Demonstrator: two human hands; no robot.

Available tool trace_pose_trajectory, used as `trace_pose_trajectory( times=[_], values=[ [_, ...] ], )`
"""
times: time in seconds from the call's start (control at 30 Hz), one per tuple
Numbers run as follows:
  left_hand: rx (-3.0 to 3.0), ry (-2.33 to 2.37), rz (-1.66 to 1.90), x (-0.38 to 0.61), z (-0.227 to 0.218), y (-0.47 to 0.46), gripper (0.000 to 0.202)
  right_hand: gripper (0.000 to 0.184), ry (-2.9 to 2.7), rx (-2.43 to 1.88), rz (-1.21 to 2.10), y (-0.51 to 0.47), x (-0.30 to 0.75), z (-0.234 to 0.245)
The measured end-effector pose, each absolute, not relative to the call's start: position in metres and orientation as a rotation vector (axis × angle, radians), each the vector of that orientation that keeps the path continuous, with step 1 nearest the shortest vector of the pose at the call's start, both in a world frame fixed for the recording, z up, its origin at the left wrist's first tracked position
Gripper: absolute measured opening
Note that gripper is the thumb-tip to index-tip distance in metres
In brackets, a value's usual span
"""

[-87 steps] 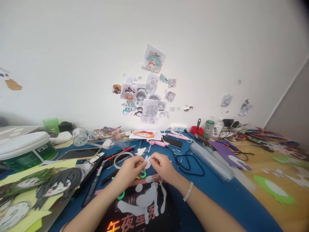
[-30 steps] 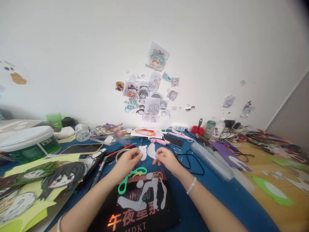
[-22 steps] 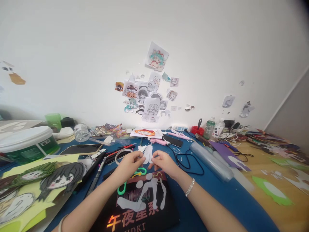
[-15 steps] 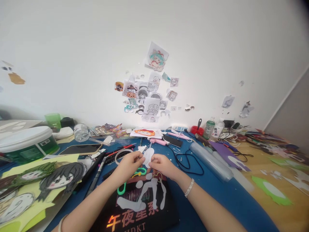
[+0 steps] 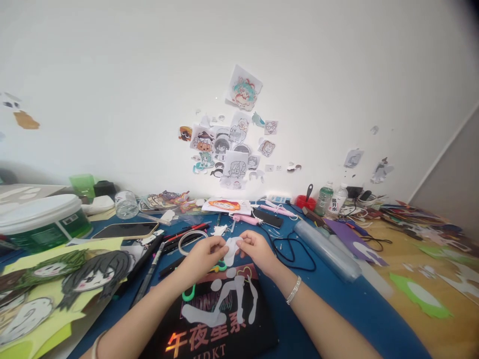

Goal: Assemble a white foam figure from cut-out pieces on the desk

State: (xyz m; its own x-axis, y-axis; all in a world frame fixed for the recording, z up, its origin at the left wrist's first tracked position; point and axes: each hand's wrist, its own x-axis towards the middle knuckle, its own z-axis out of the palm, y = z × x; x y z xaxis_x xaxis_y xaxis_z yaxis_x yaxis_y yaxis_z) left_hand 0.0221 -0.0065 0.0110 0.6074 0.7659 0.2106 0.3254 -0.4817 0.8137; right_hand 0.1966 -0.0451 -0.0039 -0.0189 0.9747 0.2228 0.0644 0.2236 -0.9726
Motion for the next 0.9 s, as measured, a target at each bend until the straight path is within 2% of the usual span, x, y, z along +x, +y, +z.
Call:
trace_pose_trajectory(
  times=[0.2, 0.37, 0.77, 0.9],
  values=[
    [1.649, 0.84, 0.896, 0.029, 0.014, -0.013, 0.03, 0.033, -1.048, -1.037, 1.083, -0.052, 0.179, -0.003],
    [1.559, 0.898, 1.001, 0.032, 0.011, -0.015, 0.035, 0.035, -1.027, -1.036, 1.096, -0.057, 0.173, -0.003],
    [1.842, 0.995, 0.983, 0.03, 0.013, -0.014, 0.03, 0.018, -1.369, -1.139, 0.745, -0.055, 0.178, 0.001],
    [1.78, 0.953, 0.969, 0.031, 0.013, -0.016, 0.03, 0.018, -1.337, -1.151, 0.809, -0.054, 0.177, -0.001]
  ],
)
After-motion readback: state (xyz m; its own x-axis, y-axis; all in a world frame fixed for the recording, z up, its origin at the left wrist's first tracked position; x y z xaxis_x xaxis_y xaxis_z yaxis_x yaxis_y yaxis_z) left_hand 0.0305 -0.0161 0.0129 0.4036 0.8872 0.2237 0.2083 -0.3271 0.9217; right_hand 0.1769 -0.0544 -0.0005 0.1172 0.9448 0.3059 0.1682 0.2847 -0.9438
